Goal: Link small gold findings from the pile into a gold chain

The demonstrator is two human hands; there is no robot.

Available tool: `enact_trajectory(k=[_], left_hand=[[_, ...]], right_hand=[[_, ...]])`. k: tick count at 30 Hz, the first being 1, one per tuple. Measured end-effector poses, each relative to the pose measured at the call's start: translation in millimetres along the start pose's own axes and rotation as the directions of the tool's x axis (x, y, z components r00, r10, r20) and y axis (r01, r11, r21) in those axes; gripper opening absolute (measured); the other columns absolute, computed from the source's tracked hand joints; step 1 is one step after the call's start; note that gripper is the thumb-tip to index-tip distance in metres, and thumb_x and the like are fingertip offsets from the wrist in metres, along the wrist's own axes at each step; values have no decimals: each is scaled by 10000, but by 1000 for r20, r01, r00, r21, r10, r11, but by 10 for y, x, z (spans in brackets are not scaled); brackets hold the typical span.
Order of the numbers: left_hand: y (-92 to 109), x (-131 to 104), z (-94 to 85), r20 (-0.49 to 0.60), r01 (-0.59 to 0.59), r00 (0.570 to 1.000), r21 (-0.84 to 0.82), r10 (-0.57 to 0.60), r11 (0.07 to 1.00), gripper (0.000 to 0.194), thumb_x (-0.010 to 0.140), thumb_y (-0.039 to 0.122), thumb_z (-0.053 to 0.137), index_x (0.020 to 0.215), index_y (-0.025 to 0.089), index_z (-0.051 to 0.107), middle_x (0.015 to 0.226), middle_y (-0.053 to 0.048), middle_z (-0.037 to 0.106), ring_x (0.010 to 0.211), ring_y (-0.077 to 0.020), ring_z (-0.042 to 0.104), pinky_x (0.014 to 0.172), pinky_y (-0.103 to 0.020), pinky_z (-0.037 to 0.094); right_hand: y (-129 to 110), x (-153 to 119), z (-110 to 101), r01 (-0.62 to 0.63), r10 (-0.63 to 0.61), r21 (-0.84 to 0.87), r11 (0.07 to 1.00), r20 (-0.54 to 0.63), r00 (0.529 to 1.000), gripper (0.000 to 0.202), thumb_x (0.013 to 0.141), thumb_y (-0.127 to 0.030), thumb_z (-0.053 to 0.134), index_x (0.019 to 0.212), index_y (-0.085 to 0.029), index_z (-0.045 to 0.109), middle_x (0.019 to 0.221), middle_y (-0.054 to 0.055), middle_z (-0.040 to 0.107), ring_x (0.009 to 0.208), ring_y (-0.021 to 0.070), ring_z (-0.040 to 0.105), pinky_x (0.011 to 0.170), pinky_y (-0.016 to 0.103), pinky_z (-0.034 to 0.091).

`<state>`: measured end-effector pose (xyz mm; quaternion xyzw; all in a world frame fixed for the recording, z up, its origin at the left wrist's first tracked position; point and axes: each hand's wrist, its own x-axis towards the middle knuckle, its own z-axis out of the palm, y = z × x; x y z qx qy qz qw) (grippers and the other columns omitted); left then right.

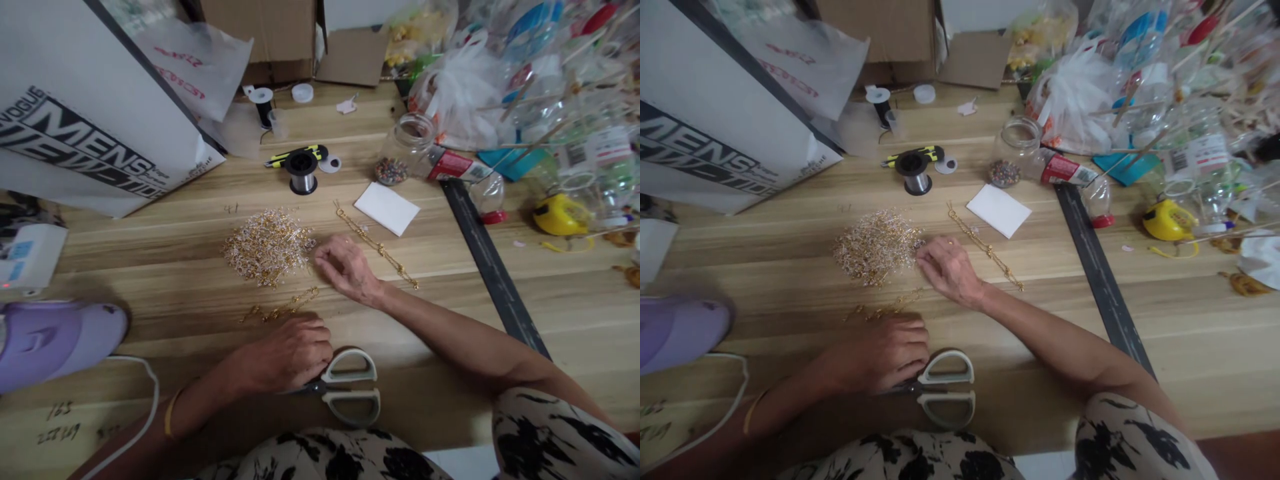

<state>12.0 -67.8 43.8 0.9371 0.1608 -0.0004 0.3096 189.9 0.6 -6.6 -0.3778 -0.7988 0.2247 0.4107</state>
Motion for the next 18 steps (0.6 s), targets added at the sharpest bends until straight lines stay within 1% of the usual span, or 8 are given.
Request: enact_trajectory(k=[2,3,4,7,9,12,15,18], left_hand=[[-55,10,-57,-124,45,991,-113,-59,993,185,870,150,530,697,165,596,687,-20,621,698,-146,542,708,-274,411],[-96,17,-91,-207,70,972,-191,-110,979,169,863,147,540,711,162,612,695,-21,635,696,-140,554,715,-269,423],[-145,25,-127,-305,90,936,-276,-176,957,141,849,151,562,723,156,626,700,-26,649,689,-136,569,716,-268,435],[-321,61,-223,-463,88,801,-534,-378,841,81,792,160,628,716,142,650,715,-41,676,675,-134,609,664,-250,472],[-444,92,-259,-503,56,707,-661,-497,749,69,768,175,651,709,140,662,705,-43,686,670,-140,622,655,-251,489],[-596,129,-266,-544,-13,615,-731,-570,683,48,723,188,697,701,147,686,696,-41,698,667,-142,631,648,-249,502],[-682,142,-252,-578,-59,559,-743,-594,667,52,695,196,729,703,152,702,715,-45,711,690,-148,642,660,-254,512],[-709,136,-254,-580,-71,539,-754,-611,653,49,686,198,736,697,158,710,726,-42,714,706,-149,648,674,-256,516]], right_hand=[[-8,-1,-5,0,1,4,1000,-16,1000,84,901,-180,489,843,-171,548,768,51,593,738,182,521,735,342,389],[-12,-2,-7,-1,2,10,1000,-27,1000,81,902,-182,490,844,-175,546,767,51,592,738,184,521,732,342,389],[-16,-3,-8,-2,3,19,1000,-41,999,79,903,-185,491,844,-179,543,767,50,590,739,185,521,729,342,390],[-28,-6,-11,9,-4,55,998,-93,996,76,904,-183,492,839,-189,531,757,45,580,729,185,520,716,343,398],[-38,-5,-16,28,-20,66,997,-113,993,64,898,-175,497,845,-189,529,763,47,577,734,187,520,713,346,404],[-60,4,-29,50,-39,79,996,-131,991,61,895,-162,496,848,-189,524,762,49,573,748,189,517,714,349,412],[-81,16,-40,62,-50,88,994,-128,991,60,893,-152,496,852,-188,521,766,52,574,747,186,511,714,348,419],[-89,21,-40,90,-80,79,993,-122,989,59,889,-144,497,855,-188,518,776,56,573,759,188,511,716,348,422]])
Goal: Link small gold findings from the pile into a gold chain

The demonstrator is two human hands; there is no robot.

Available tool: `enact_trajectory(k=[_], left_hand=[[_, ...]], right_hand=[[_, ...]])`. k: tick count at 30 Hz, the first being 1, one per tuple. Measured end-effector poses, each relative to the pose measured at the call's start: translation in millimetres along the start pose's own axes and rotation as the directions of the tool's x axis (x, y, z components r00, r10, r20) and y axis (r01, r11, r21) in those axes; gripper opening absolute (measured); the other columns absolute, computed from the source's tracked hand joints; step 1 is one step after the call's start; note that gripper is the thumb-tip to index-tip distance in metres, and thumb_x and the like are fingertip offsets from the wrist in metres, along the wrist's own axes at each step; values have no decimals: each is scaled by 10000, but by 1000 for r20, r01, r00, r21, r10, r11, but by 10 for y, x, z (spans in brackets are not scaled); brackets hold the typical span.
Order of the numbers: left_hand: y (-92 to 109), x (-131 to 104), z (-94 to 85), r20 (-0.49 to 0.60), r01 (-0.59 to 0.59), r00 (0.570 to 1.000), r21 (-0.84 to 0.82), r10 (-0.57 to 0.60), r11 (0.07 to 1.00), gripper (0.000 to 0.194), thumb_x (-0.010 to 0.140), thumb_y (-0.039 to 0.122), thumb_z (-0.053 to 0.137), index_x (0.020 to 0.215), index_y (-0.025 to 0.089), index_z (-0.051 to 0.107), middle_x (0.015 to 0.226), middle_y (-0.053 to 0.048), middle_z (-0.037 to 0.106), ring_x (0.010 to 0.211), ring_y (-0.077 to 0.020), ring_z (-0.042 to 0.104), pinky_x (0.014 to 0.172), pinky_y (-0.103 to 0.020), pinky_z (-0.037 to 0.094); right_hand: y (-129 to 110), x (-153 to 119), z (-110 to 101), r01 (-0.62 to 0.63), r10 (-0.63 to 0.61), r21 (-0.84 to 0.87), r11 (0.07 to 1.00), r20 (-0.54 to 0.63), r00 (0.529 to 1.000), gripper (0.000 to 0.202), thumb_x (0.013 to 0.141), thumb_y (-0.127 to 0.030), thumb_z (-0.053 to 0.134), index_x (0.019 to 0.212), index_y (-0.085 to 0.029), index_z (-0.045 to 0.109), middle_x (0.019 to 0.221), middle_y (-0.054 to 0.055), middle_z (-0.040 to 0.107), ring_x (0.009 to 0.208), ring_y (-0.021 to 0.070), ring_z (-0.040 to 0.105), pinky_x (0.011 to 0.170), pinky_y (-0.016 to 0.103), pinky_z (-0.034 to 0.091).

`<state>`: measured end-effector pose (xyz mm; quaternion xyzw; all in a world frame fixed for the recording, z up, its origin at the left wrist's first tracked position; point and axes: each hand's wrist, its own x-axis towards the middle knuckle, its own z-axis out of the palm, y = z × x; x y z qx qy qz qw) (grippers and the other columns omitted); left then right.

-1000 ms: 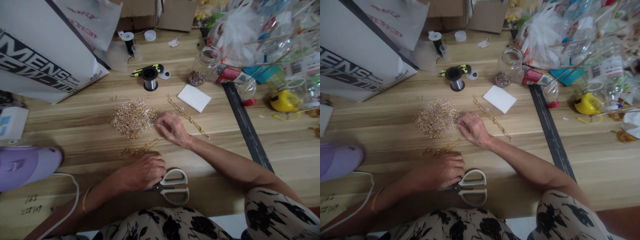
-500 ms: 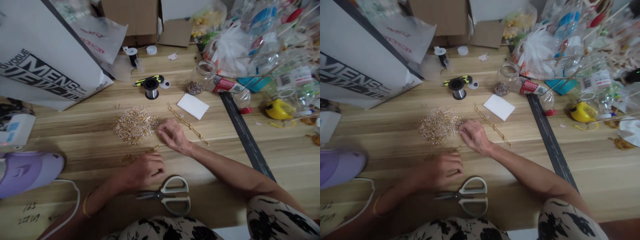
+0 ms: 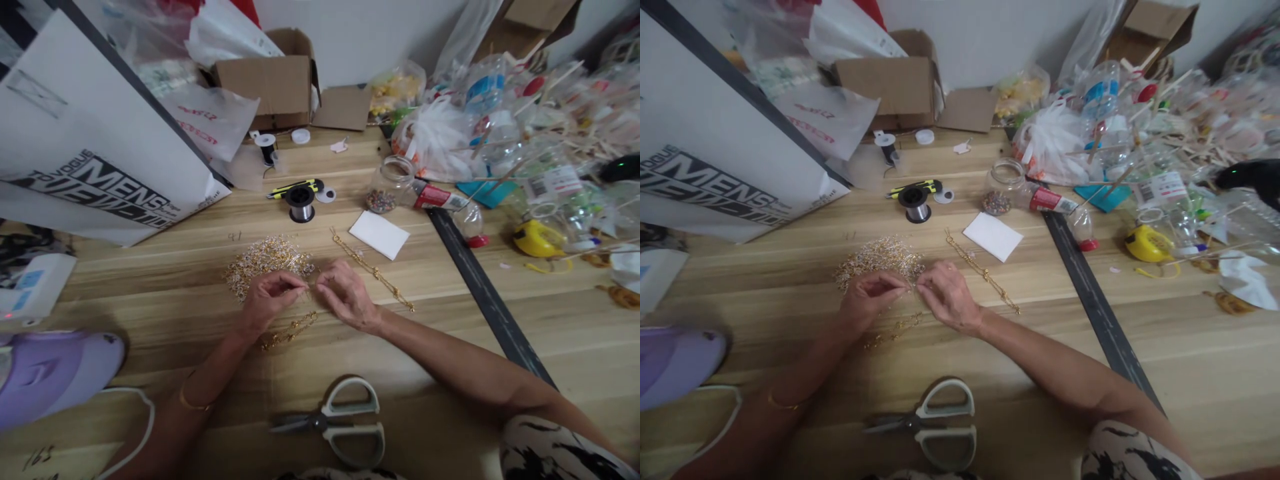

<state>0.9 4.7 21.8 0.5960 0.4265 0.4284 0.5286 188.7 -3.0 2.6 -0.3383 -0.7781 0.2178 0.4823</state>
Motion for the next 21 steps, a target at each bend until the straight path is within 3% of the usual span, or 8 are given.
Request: enact_trajectory(k=[9,21], left_hand=[[20,18,-17,-54,103,993,21,-102,994,80,654,187,756,706,155,703,712,-25,724,659,-129,652,636,-219,516],[-27,-3,-27,-48,20,999,85,-16,996,86,669,167,732,739,148,685,719,-32,724,674,-134,670,673,-229,552]], right_hand=[[40,-33,27,52,-50,-37,998,36,998,60,877,-136,517,899,-192,514,794,48,570,773,186,512,728,354,402],[37,-31,25,53,-48,-67,996,78,996,48,880,-141,511,877,-188,518,749,36,564,761,187,511,722,343,383]])
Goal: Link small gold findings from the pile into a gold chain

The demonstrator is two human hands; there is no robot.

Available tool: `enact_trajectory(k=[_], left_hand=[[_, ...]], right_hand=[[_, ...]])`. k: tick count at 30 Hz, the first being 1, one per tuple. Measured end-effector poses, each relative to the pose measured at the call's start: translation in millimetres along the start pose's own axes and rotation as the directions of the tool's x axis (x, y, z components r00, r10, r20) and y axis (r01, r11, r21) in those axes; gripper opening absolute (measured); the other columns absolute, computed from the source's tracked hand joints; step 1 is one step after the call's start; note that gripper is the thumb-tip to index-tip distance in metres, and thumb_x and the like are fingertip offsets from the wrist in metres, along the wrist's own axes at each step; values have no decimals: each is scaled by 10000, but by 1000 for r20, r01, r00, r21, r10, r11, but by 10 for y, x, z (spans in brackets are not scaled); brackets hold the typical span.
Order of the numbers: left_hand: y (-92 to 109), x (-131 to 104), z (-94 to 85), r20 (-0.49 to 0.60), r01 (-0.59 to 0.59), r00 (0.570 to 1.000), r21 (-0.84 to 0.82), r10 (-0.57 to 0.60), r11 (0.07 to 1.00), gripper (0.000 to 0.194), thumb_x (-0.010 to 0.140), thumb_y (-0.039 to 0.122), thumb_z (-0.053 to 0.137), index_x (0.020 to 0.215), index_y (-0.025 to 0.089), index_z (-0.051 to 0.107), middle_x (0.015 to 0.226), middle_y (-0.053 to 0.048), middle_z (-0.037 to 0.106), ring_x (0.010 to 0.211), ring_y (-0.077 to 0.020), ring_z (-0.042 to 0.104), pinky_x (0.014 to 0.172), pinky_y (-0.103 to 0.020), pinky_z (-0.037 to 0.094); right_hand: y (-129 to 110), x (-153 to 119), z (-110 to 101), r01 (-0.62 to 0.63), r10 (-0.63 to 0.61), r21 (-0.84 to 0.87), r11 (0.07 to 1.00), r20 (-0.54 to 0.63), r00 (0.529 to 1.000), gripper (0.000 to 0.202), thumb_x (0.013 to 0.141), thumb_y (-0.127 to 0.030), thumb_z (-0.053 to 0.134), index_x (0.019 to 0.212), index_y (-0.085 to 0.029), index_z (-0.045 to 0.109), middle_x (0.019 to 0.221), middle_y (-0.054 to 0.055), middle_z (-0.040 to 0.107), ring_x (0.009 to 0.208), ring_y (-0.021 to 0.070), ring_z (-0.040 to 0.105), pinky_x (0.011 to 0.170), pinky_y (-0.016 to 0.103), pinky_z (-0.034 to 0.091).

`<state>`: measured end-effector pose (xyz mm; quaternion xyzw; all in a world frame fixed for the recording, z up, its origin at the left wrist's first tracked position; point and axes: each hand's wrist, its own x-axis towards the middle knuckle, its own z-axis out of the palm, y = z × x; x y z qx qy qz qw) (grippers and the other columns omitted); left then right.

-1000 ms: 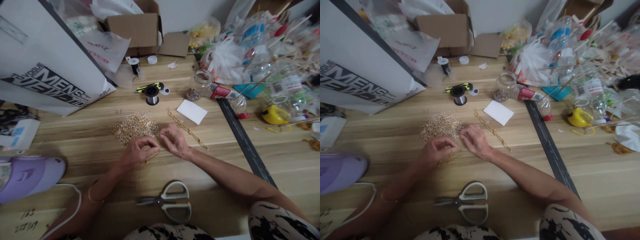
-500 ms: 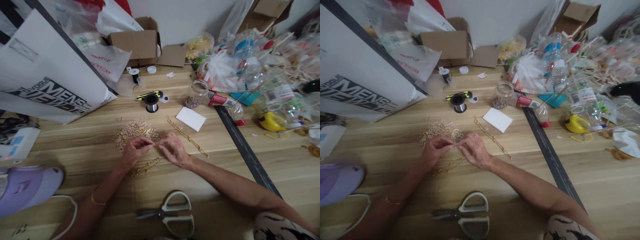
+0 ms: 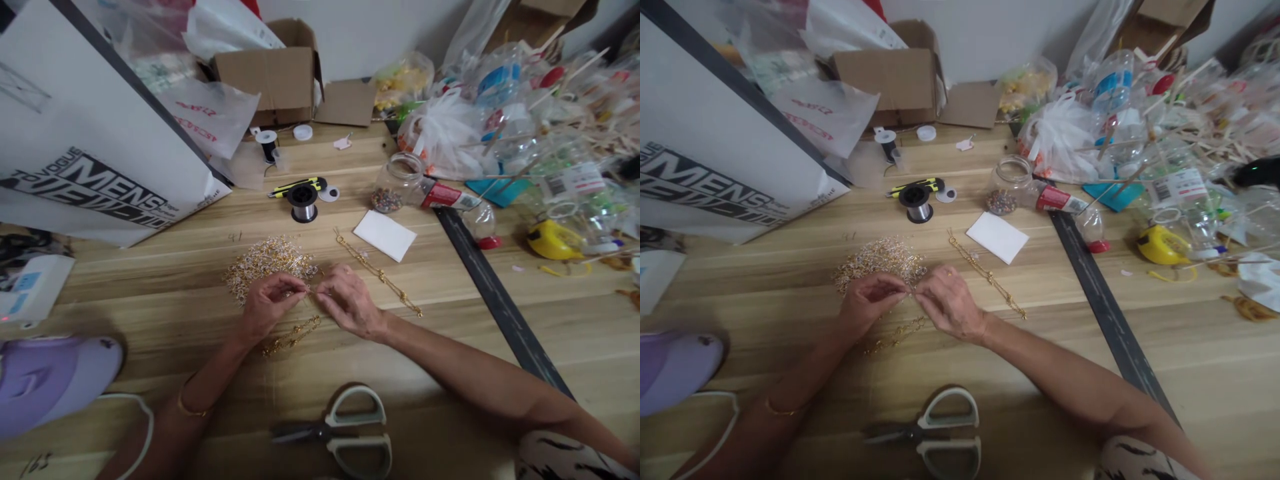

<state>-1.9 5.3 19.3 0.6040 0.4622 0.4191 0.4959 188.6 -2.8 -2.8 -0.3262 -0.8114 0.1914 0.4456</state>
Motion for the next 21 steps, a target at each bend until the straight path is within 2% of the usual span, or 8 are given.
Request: enact_trajectory(k=[21], left_hand=[[-13,-27,-10,4,-114,994,90,114,989,60,696,153,723,741,152,685,709,-28,700,666,-128,644,650,-226,531]], right_hand=[[-6,18,9,36,-36,1,999,-5,999,52,877,-142,510,873,-193,504,756,39,581,762,189,519,745,357,409]])
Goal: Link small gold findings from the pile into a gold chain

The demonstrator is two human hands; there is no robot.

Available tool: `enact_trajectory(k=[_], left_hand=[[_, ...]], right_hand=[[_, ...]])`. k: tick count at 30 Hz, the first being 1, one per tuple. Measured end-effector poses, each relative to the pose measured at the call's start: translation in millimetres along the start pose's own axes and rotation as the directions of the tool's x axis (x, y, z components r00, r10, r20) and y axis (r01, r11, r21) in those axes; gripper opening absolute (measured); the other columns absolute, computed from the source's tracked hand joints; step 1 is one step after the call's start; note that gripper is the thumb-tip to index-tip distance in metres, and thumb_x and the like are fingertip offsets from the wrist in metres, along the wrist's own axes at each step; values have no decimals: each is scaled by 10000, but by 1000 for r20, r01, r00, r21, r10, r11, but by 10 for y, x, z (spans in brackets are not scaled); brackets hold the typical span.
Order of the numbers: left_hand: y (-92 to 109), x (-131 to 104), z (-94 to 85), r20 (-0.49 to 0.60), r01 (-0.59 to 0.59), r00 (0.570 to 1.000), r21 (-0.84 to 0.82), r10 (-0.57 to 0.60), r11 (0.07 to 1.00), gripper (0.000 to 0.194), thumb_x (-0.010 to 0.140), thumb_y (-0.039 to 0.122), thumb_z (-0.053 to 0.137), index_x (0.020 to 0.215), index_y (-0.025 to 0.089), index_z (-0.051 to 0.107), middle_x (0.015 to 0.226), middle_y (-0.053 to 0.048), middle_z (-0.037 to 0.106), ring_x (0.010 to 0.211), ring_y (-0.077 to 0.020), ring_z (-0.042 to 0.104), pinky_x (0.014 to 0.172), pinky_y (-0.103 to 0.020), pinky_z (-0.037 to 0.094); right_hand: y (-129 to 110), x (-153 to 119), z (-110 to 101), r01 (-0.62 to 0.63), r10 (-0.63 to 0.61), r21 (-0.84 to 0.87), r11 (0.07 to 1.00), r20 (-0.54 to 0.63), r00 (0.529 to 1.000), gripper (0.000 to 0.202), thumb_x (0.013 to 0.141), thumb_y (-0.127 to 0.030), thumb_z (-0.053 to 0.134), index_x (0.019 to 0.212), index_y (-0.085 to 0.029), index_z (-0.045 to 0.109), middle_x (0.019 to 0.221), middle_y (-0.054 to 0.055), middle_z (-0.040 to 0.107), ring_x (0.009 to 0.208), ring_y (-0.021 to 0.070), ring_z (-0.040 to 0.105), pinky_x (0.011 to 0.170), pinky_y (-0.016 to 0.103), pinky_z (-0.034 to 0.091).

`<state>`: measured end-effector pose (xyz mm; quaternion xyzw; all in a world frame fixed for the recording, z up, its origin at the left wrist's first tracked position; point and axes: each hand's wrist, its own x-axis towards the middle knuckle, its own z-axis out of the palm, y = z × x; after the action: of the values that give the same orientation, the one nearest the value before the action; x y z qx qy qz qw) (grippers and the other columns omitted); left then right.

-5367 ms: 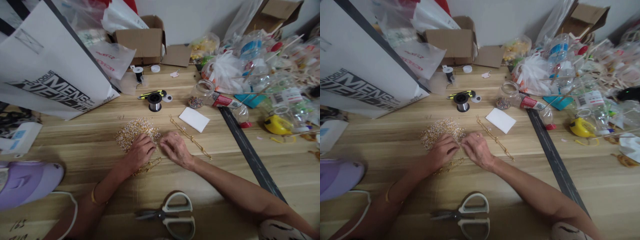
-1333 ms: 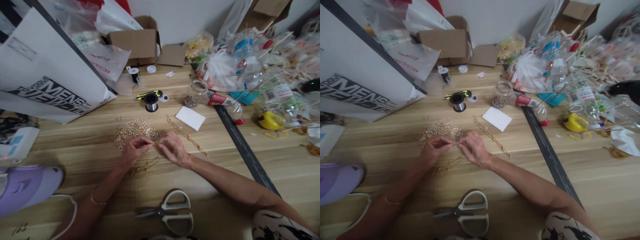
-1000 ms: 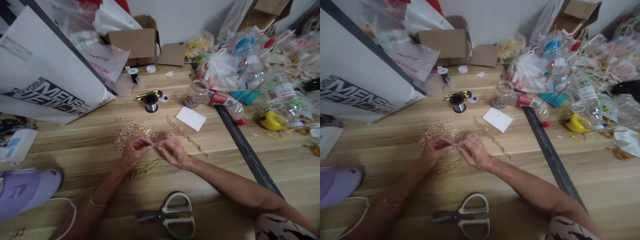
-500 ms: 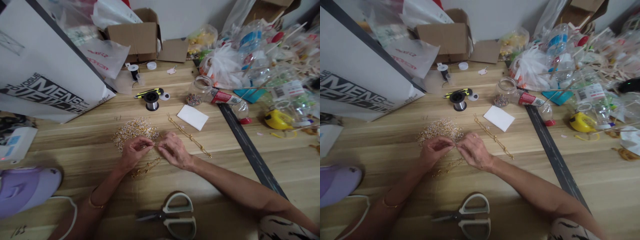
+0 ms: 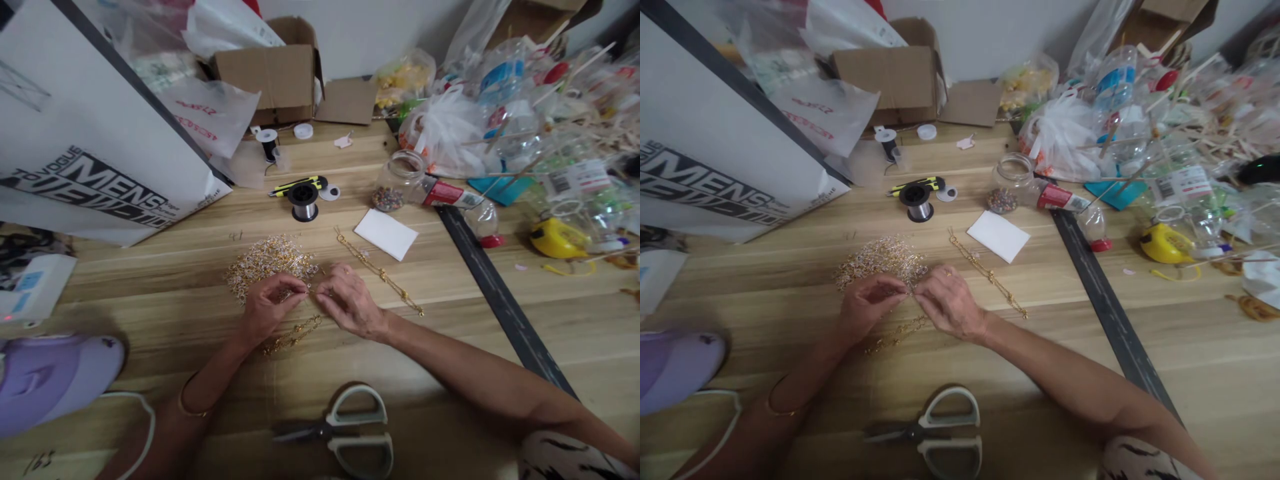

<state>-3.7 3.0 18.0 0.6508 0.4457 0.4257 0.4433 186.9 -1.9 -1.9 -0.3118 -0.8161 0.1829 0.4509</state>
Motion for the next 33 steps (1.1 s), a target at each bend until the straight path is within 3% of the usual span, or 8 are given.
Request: enact_trajectory(k=[12,23,33], left_hand=[[12,4,-1,11,0,1000,8,0,1000,81,711,225,731,734,160,690,709,-42,708,673,-144,646,659,-254,537],[-26,-8,-12,41,-6,999,-41,8,999,54,714,175,734,752,157,700,727,-40,709,687,-142,653,674,-251,533],[-18,-24,-7,51,-120,992,124,114,985,29,764,200,688,772,172,688,751,-44,708,717,-155,652,684,-264,525]], right_hand=[[14,-18,12,-1,0,19,1000,6,1000,52,870,-143,511,879,-194,516,763,43,587,766,194,515,758,367,407],[9,-19,-2,18,-18,16,1000,16,1000,44,868,-153,516,882,-195,516,768,50,594,775,198,519,793,383,417],[6,-16,-7,27,-28,16,999,44,999,67,873,-139,502,898,-199,518,777,42,601,760,187,541,811,388,421]])
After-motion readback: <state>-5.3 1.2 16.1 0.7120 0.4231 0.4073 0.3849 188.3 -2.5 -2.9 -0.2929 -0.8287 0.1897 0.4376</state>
